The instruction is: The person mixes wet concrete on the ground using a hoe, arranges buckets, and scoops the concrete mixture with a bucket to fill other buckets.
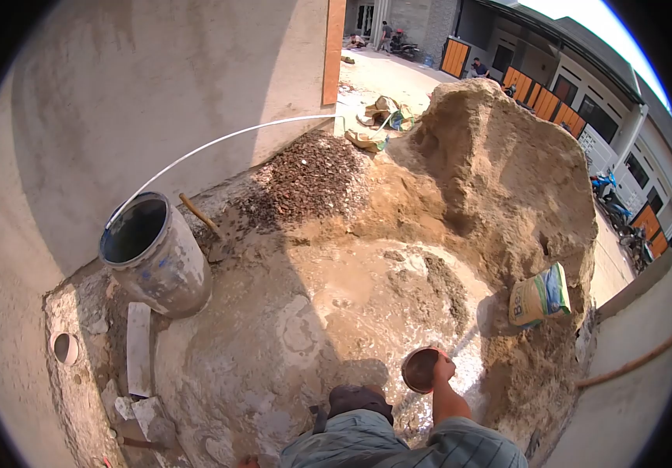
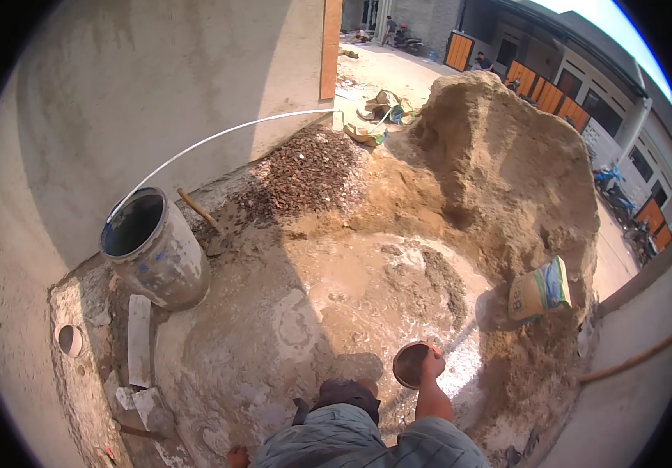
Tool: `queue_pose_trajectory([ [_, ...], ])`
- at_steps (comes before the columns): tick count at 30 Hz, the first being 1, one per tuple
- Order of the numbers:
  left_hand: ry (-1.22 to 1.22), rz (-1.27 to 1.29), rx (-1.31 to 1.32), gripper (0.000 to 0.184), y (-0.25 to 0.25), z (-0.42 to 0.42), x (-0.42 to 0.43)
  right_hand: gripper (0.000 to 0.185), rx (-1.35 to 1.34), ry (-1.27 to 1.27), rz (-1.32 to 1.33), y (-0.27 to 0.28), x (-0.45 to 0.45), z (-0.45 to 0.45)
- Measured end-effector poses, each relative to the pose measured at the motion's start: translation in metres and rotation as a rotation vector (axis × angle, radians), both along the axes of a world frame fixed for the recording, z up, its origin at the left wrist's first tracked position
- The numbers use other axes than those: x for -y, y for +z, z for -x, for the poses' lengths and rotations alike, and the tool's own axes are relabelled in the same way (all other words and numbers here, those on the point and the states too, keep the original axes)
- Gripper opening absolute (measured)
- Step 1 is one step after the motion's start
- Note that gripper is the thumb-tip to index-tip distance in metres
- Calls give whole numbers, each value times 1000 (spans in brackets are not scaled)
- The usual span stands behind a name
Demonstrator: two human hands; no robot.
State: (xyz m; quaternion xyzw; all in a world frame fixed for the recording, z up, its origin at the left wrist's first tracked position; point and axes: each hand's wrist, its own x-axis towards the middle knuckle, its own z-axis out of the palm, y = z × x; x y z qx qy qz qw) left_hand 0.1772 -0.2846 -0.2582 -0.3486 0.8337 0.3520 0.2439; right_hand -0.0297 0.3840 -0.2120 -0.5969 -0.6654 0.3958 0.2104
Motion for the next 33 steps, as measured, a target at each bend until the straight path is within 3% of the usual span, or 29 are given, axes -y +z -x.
queue_pose_trajectory([
  [10, 107, -54, -153, 44, -44, -26, 20, 36, -27, 36, 2, -7, 4, 17],
  [13, 170, -116, -187, 41, -36, -33, 16, 37, -10, 58, 14, -12, 3, 17],
  [19, 103, 32, -141, 50, -46, -27, 11, 37, 18, 52, -21, -7, 8, 12],
  [22, 97, 113, -243, 54, -47, -25, 12, 37, 8, 63, -25, -7, 8, 10],
  [33, 130, -92, -142, 45, -44, -19, 6, 38, 9, 90, 5, -7, 2, 15],
])
